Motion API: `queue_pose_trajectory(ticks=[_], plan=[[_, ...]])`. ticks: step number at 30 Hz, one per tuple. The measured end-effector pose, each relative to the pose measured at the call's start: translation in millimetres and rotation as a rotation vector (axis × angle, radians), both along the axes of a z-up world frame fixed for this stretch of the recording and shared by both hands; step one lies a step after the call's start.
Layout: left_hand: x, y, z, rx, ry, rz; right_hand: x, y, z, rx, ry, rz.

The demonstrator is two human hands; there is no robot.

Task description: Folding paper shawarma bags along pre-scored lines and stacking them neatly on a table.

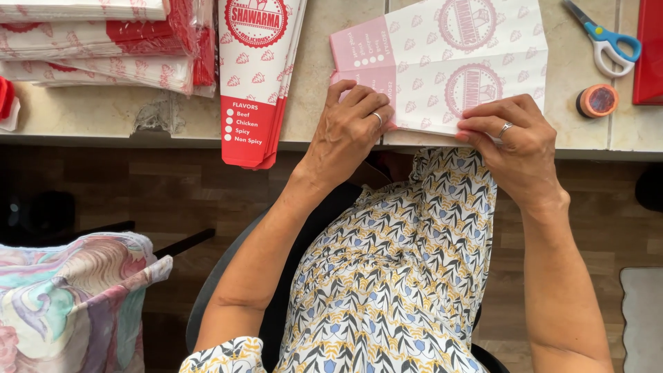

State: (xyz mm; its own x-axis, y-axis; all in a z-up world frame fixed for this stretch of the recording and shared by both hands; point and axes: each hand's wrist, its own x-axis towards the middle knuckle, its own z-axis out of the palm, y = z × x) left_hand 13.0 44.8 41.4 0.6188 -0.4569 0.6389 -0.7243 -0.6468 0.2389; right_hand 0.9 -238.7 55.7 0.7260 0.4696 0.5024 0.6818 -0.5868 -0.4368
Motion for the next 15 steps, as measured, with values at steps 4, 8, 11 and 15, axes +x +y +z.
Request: queue_pose_trajectory(ticks=[4,8,11,15], plan=[[2.7,0.8,-2.3,-0.018,0.028,-0.006,-0.3,-1.1,0.7,0.030,0.072,-0.018],[4.7,1.2,-5.6,-0.018,0.028,0.004,-0.3,-0.5,2.9,0.007,0.057,-0.018],[5.1,1.4,-4.0,-0.036,0.044,-0.003,-0.5,-0.2,3.1,0.010,0.050,-0.010],[5.7,1.4,-2.9,-0.060,0.076,-0.012,-1.3,0.8,2.6,0.014,0.046,-0.014]])
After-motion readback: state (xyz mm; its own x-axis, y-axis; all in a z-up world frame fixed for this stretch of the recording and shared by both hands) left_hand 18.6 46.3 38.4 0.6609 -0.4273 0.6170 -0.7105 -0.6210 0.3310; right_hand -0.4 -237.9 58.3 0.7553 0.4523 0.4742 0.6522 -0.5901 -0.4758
